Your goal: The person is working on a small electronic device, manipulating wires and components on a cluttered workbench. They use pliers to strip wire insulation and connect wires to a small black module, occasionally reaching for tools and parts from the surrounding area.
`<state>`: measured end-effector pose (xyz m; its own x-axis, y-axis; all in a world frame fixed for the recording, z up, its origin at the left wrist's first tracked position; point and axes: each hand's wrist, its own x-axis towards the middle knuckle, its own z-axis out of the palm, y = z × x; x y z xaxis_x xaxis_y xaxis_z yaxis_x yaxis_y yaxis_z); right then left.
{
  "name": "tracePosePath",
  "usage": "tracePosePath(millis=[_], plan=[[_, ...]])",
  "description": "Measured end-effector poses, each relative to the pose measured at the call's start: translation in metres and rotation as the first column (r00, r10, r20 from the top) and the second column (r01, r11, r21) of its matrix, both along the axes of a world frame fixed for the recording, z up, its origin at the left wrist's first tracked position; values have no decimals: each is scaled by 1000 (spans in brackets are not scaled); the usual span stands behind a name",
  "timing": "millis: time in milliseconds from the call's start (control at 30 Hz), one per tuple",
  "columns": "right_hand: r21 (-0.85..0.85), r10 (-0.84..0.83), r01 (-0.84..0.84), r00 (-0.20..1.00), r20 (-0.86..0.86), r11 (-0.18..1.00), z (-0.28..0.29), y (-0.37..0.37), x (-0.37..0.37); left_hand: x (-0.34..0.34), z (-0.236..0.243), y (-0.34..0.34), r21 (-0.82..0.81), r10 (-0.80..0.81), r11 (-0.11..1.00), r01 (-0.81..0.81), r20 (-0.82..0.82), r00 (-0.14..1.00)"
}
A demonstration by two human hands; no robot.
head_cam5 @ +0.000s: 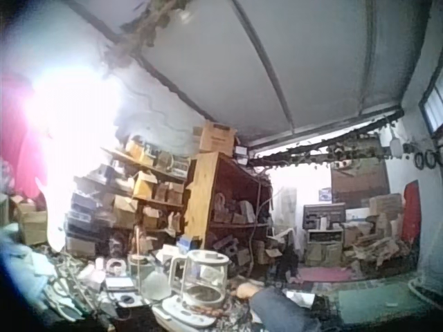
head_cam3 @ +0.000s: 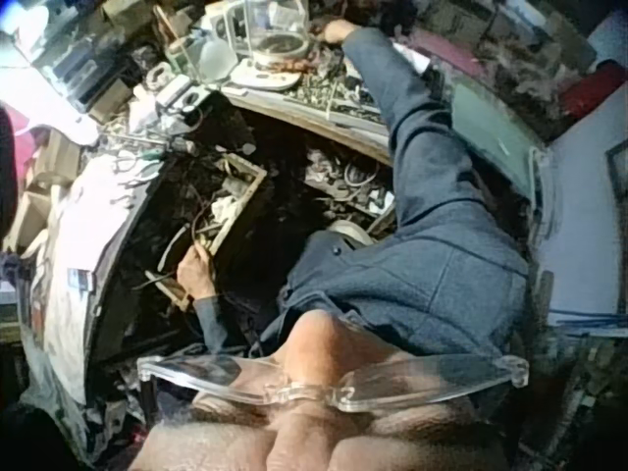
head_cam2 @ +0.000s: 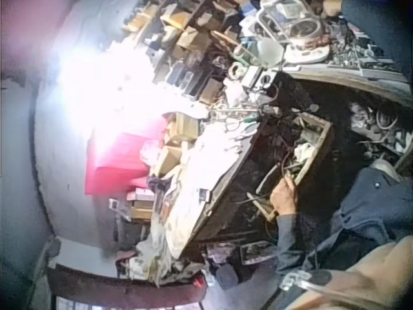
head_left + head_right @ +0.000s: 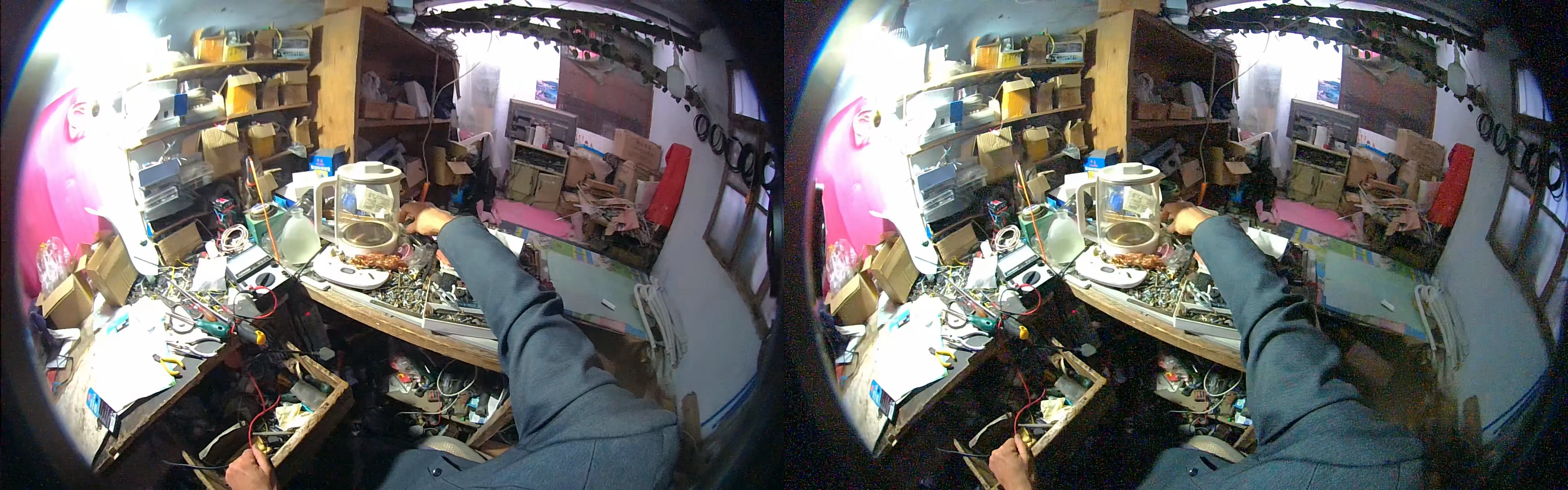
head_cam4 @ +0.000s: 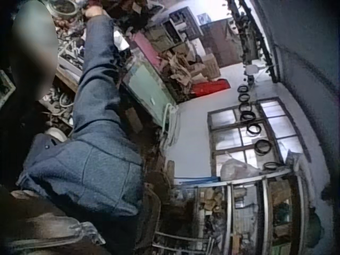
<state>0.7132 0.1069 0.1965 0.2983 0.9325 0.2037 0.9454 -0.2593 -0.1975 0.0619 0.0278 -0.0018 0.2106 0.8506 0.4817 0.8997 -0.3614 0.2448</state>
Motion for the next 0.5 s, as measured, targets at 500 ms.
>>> tracePosePath(millis=[500], plan=[[418,120,-188,976,184,889,-9,-21,31,5,8,-2,43,-33,999,33,17,999]])
